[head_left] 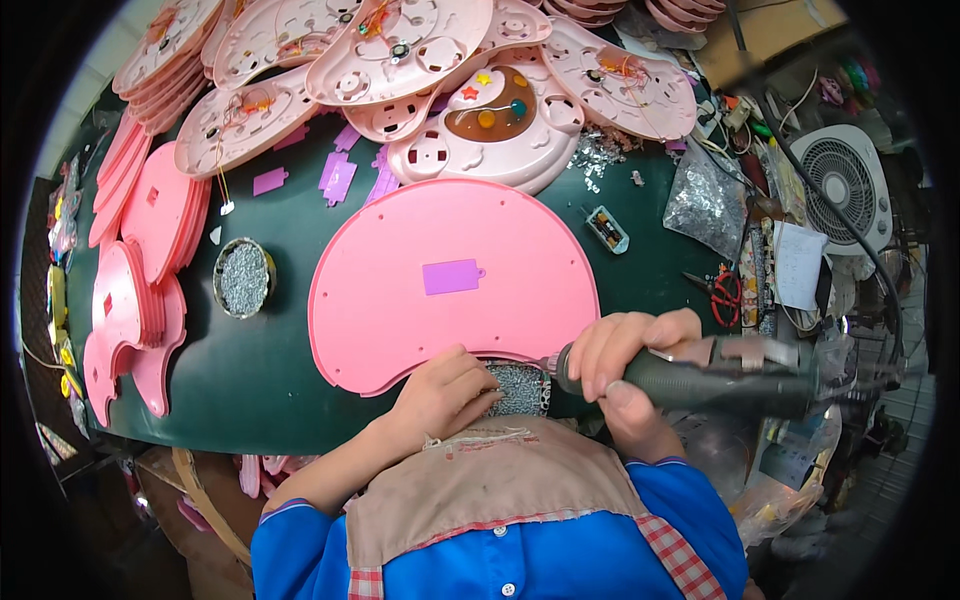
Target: The person assembles pink plastic toy parts by inserting a small electronic module and securing it with screws. They use a power drill to fasten screws into pre-drilled holes on the back of the toy shell, then place a purple sticker over the module. The process is repeated for multiple units.
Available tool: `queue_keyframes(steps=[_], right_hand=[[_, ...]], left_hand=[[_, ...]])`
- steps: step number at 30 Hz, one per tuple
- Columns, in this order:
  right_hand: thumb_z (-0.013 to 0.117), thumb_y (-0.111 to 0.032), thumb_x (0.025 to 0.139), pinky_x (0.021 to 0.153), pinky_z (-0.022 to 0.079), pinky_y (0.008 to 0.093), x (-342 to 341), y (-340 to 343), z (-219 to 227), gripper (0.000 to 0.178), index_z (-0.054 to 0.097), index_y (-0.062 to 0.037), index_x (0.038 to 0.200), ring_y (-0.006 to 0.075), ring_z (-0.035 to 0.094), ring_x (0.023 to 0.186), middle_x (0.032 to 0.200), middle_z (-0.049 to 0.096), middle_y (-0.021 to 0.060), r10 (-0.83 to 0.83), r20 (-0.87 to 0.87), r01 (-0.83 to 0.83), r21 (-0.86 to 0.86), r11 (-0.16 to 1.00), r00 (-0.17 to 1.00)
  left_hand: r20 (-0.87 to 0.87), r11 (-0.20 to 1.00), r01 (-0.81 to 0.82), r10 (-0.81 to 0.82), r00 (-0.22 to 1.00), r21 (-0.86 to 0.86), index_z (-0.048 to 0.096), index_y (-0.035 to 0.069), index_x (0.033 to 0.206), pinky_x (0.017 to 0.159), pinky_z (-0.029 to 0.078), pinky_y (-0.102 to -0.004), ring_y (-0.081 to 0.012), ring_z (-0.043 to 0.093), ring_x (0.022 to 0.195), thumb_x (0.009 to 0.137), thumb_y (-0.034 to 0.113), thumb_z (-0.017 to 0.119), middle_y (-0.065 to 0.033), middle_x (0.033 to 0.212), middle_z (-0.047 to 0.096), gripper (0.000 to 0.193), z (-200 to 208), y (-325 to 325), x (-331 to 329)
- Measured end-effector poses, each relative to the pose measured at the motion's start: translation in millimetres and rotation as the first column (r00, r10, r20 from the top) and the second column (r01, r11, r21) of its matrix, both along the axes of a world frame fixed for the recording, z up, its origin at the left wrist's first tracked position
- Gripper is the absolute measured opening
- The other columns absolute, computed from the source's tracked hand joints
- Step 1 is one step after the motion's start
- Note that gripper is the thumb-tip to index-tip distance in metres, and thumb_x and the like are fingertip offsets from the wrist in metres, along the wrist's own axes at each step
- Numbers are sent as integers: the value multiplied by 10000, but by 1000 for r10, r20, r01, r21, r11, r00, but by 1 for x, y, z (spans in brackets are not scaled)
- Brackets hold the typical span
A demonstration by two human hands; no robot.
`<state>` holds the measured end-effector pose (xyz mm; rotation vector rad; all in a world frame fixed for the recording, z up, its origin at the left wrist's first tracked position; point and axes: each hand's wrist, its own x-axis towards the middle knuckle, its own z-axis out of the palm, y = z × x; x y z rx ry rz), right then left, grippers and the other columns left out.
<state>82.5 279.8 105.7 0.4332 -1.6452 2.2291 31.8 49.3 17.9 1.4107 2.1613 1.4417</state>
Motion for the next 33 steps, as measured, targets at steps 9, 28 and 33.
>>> queue_keyframes(steps=[9, 28, 33], right_hand=[[687, 40, 846, 691, 565, 403, -3, -34, 7, 576, 399, -142, 1311, 195, 658, 661, 769, 651, 82, 84, -100, -79, 57, 995, 991], [650, 63, 860, 714, 565, 439, -6, -57, 10, 542, 342, -110, 1271, 207, 621, 658, 750, 616, 93, -35, -68, 45, 155, 987, 997], [657, -37, 891, 633, 549, 386, -32, -45, -5, 503, 330, -107, 1267, 182, 580, 590, 720, 579, 70, -169, -124, 202, 332, 921, 978]], left_hand=[[34, 979, -125, 121, 992, 159, 681, 27, 945, 687, 522, -388, -274, 627, 785, 769, 13, 798, -92, 875, 656, 211, 8, -8, -9], [-81, 923, -271, 303, 950, 273, 704, 23, 942, 616, 494, -355, -255, 631, 720, 707, -52, 804, -88, 847, 690, 266, 7, -3, -6], [-142, 939, -220, 264, 954, 264, 709, 22, 940, 615, 521, -365, -257, 647, 718, 704, -31, 816, -97, 853, 696, 265, 11, -9, -3]])
